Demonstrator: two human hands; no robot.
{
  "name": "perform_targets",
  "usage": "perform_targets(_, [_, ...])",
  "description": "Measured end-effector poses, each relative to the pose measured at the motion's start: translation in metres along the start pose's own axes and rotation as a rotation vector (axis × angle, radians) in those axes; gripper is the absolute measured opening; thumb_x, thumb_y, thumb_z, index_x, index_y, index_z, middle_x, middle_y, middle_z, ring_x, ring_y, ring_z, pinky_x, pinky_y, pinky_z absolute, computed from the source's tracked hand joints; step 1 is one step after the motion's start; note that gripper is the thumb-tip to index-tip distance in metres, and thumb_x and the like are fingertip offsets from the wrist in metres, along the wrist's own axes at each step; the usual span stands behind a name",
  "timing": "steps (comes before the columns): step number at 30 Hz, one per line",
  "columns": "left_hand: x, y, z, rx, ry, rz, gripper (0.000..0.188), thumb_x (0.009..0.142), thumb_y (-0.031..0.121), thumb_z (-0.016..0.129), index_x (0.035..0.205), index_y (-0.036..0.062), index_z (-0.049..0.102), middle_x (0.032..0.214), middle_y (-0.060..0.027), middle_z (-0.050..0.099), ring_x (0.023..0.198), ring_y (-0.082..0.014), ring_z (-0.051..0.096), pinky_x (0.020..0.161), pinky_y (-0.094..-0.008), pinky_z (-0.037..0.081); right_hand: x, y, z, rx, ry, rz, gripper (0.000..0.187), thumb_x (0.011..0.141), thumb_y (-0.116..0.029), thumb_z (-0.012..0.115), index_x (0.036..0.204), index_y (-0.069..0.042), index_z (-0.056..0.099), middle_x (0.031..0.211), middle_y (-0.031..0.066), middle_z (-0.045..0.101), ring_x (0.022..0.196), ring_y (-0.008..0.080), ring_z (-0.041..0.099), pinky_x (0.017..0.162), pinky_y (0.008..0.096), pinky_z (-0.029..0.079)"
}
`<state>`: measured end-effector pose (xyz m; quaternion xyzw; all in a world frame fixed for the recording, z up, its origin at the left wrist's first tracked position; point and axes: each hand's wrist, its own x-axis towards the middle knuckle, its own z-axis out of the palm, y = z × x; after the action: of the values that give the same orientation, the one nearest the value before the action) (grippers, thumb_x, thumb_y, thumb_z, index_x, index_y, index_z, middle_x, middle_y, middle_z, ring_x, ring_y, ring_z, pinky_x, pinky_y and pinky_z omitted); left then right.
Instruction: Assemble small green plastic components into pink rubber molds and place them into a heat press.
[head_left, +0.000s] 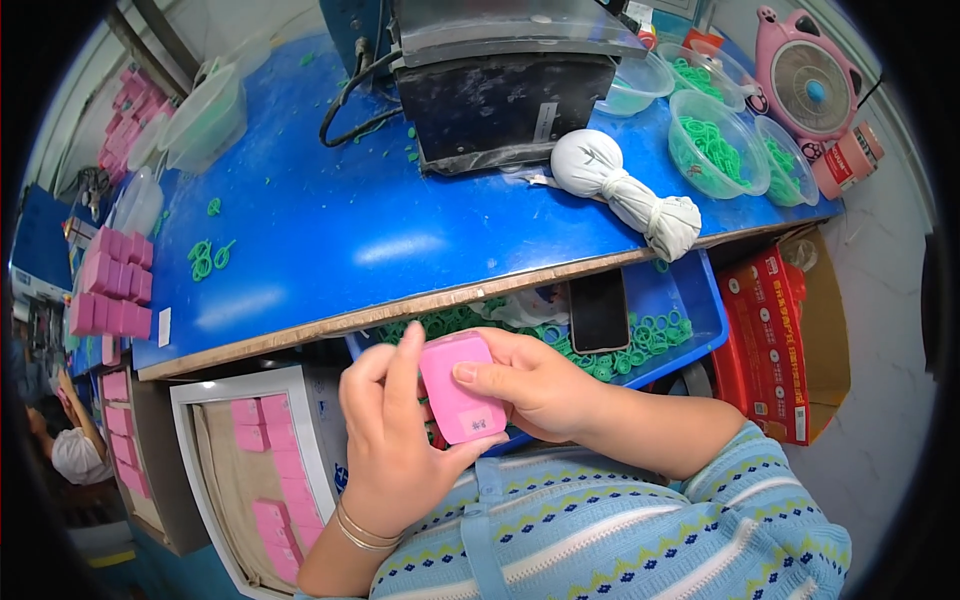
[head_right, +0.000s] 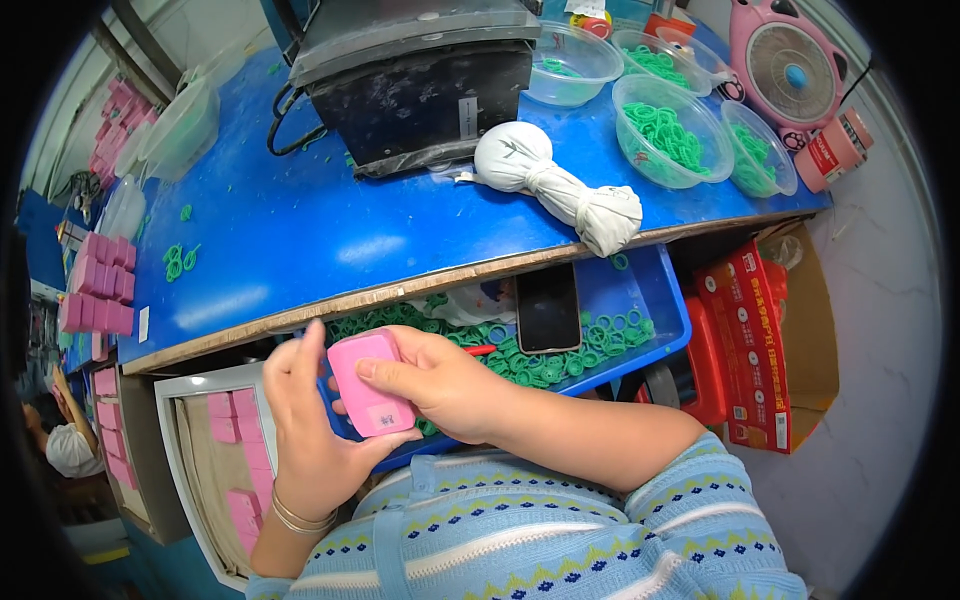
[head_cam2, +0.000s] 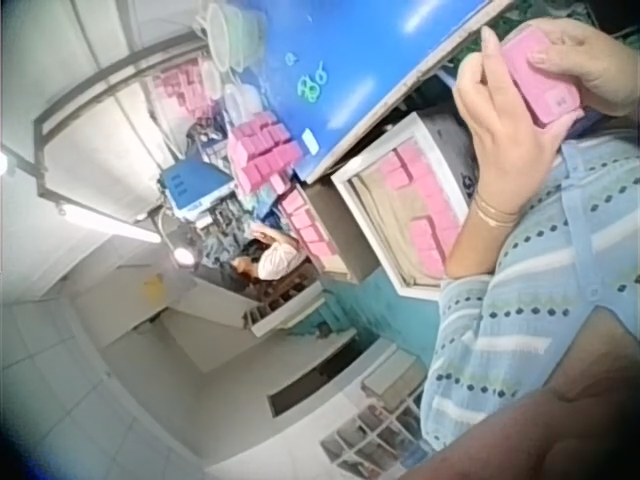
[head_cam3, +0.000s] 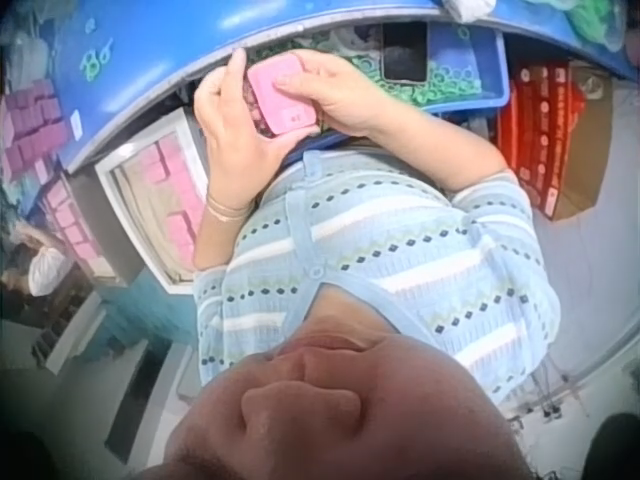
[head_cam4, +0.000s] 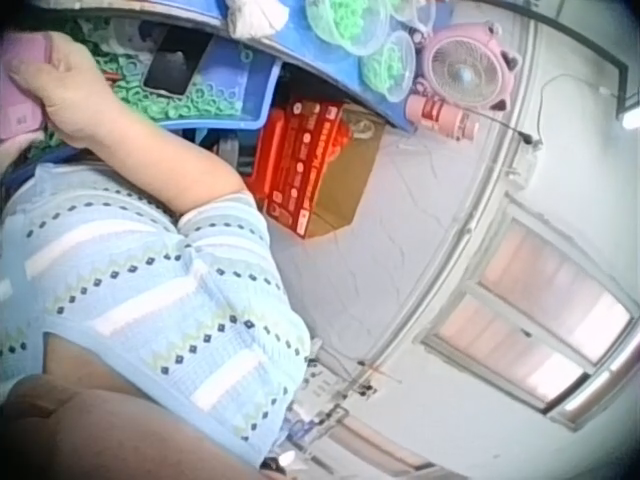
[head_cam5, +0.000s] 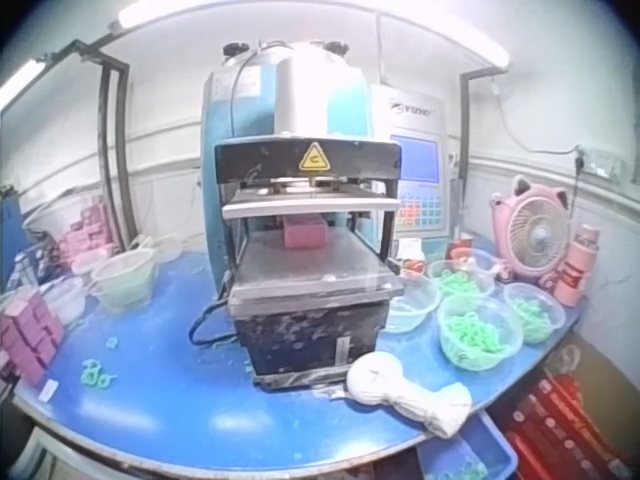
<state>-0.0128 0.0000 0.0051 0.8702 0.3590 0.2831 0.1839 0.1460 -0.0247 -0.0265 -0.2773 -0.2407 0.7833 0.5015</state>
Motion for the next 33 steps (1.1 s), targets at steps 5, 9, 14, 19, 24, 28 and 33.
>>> perform_targets(5, [-0.004,-0.009,0.008,0.111,0.099,0.167,0.100,0.052,0.019,0.083,0.132,-0.0029,0.027,0.117,-0.0166,0.039,0.109,-0.0323,0.040,0.093,-0.0420,0.034,-0.004,-0.001,0.007,-0.145,-0.025,-0.172,0.040,0.089,-0.012,0.053,0.125,0.000,0.038,0.108,0.0115,0.055,0.101,0.0180,0.055,0.087,0.0308,0.045])
perform_targets(9, [-0.012,-0.026,0.022,0.187,0.303,0.388,0.085,0.061,0.014,0.075,0.131,0.0025,0.029,0.126,-0.0169,0.034,0.114,-0.0364,0.037,0.096,-0.0479,0.031,-0.008,-0.005,0.008,-0.507,-0.139,-0.389,0.050,0.085,-0.002,0.056,0.131,0.000,0.036,0.119,0.0125,0.050,0.107,0.0175,0.052,0.091,0.0315,0.043])
perform_targets(14, [-0.005,-0.026,0.017,0.480,0.369,0.451,0.034,0.081,0.027,0.061,0.111,0.0158,0.052,0.118,-0.0108,0.039,0.112,-0.0313,0.038,0.086,-0.0499,0.036,-0.006,0.000,0.010,-0.774,-0.042,-0.539,0.051,0.082,-0.004,0.060,0.129,-0.002,0.041,0.122,0.0126,0.051,0.112,0.0191,0.050,0.094,0.0321,0.040])
perform_targets(19, [0.031,-0.038,-0.005,0.367,0.491,0.259,0.066,0.056,0.009,0.074,0.117,0.0006,0.048,0.114,-0.0147,0.040,0.105,-0.0342,0.043,0.089,-0.0453,0.036,0.011,-0.055,-0.006,-0.675,0.093,-0.649,0.057,0.084,-0.020,0.062,0.130,-0.001,0.034,0.121,0.0169,0.049,0.108,0.0241,0.052,0.090,0.0354,0.044])
perform_targets(24, [0.057,-0.052,-0.042,0.428,0.004,0.049,0.087,0.054,0.017,0.081,0.127,-0.0052,0.038,0.120,-0.0226,0.044,0.106,-0.0331,0.046,0.090,-0.0408,0.039,0.013,-0.167,-0.014,-0.259,0.271,-0.393,0.060,0.092,-0.050,0.035,0.104,0.006,0.053,0.089,0.0158,0.063,0.074,0.0204,0.063,0.063,0.0284,0.050])
perform_targets(28, [0.059,-0.058,-0.035,0.246,-0.074,-0.061,0.093,0.056,0.018,0.082,0.131,-0.0058,0.031,0.120,-0.0236,0.045,0.104,-0.0359,0.048,0.092,-0.0393,0.039,0.013,-0.184,-0.018,-0.294,0.277,-0.361,0.053,0.092,-0.041,0.039,0.091,0.008,0.059,0.074,0.0170,0.063,0.057,0.0178,0.061,0.051,0.0257,0.047])
perform_targets(33, [0.053,-0.063,-0.034,0.096,-0.039,-0.148,0.094,0.058,0.013,0.080,0.134,-0.0035,0.026,0.113,-0.0184,0.047,0.101,-0.0320,0.049,0.091,-0.0371,0.040,-0.027,-0.140,-0.013,-0.306,0.059,-0.388,0.039,0.091,-0.028,0.041,0.106,0.006,0.055,0.094,0.0207,0.062,0.067,0.0207,0.063,0.060,0.0270,0.049])
